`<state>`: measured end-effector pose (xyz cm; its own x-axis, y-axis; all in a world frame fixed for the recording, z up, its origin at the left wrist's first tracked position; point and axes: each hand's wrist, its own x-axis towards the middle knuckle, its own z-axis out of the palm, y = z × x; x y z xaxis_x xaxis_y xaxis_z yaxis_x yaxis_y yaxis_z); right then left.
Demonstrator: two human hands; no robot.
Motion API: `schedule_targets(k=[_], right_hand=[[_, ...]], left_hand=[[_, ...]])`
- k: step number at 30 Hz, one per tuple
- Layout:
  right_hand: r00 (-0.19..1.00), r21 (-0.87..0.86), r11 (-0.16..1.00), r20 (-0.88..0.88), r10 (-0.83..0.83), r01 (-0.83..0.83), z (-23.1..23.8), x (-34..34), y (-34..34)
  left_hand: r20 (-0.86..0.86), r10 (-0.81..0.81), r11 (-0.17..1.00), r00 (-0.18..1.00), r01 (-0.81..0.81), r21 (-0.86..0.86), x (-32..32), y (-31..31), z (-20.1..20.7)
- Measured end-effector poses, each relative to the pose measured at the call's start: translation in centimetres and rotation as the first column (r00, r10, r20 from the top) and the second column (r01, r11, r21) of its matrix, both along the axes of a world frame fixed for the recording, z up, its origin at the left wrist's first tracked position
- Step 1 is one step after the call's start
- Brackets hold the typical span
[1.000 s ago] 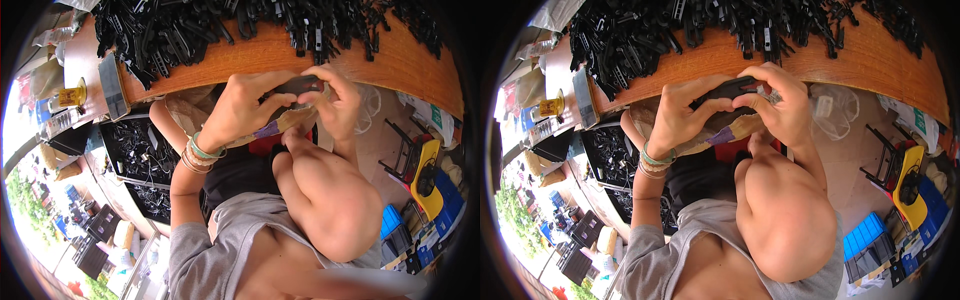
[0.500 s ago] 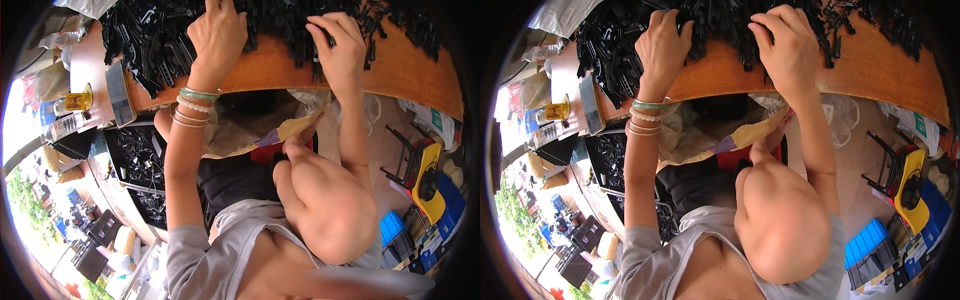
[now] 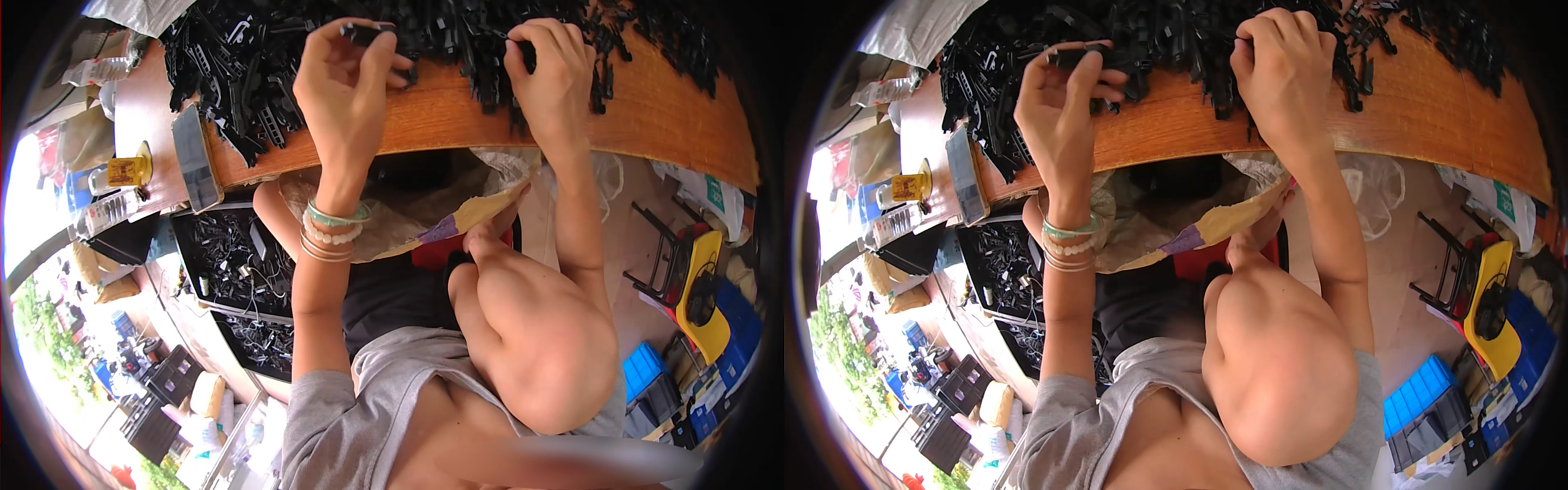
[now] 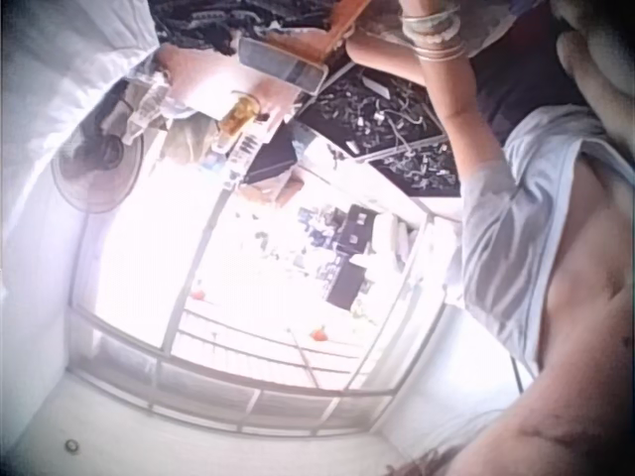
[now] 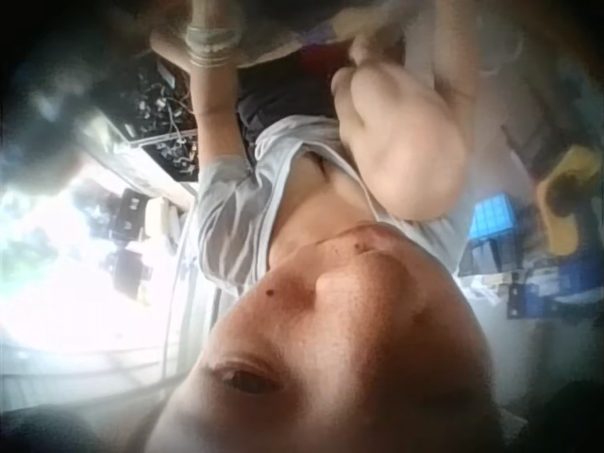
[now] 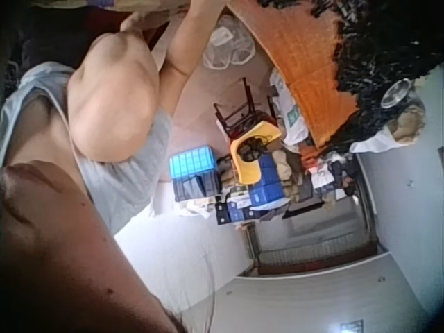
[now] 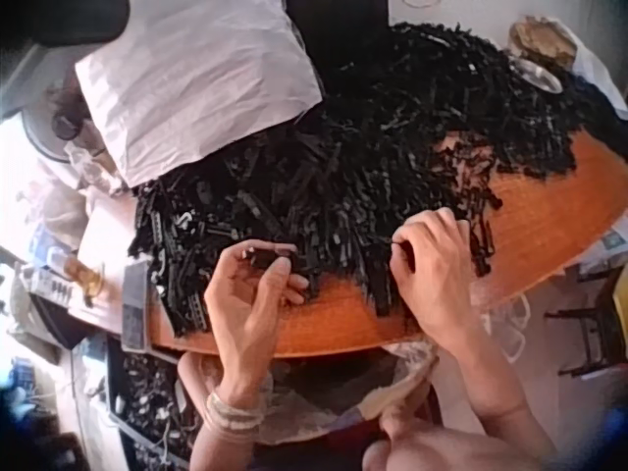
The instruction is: The person repeatedly picks up plastic components from a table, attaches smaller plastic parts onto them by hand, and places the assembled pieces into a bag.
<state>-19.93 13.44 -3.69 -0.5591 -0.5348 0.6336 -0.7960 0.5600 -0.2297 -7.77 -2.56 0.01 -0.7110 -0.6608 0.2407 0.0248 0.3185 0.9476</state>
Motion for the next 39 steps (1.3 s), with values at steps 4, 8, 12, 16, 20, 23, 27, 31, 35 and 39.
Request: schedule_targets(k=[4, 8, 12, 16, 20, 23, 27, 31, 35, 39], right_hand=[[1.0, -0.059, 0.998, -0.015, 0.0, -0.001, -0.6, -0.1, -0.1], [0.998, 0.007, 0.999, -0.051, 0.032, -0.032, 0.5, 1.0, -0.6], [0.996, -0.035, 0.999, -0.08, 0.029, -0.031, 0.3, -0.1, -0.5], [0.921, -0.62, 0.779, 0.24, 0.308, -0.099, 0.3, -0.5, -0.2], [0.786, -0.775, 0.627, 0.438, 0.435, 0.085, 0.7, -0.4, 0.6], [0.7, -0.721, 0.678, 0.559, 0.444, 0.146, 1.5, 0.3, 1.6], [0.597, -0.741, 0.667, 0.504, 0.624, -0.072, 2.3, 2.6, 1.6], [0.369, -0.753, 0.65, 0.579, 0.727, -0.102, 3.1, 5.5, 2.1], [0.272, -0.78, 0.626, 0.597, 0.755, -0.027, 3.2, 6.9, 1.9], [0.461, -0.682, 0.716, 0.593, 0.66, -0.148, 2.2, 7.6, 1.7]], left_hand=[[-0.171, -0.148, 0.87, 0.974, 0.21, 0.446, 1.2, 0.6, -0.5], [-0.252, -0.202, 0.662, 0.947, 0.321, 0.677, 2.2, 0.5, -1.6], [-0.32, -0.187, 0.473, 0.929, 0.371, 0.799, 2.2, 0.9, -2.1], [-0.34, -0.221, 0.447, 0.914, 0.405, 0.798, 2.1, 0.9, -2.8], [-0.388, -0.219, 0.42, 0.895, 0.445, 0.79, 1.8, 1.2, -2.9], [-0.35, -0.232, 0.439, 0.907, 0.419, 0.795, 1.5, 1.7, -2.2], [-0.166, -0.458, 0.621, 0.873, 0.448, 0.643, 2.1, 1.2, -1.5], [-0.08, -0.552, 0.669, 0.83, 0.498, 0.551, 2.8, 1.2, -1.0], [-0.249, -0.502, 0.487, 0.828, 0.509, 0.71, 3.0, 2.7, -1.8], [-0.171, -0.49, 0.417, 0.855, 0.402, 0.815, 4.0, 4.3, -2.0]])
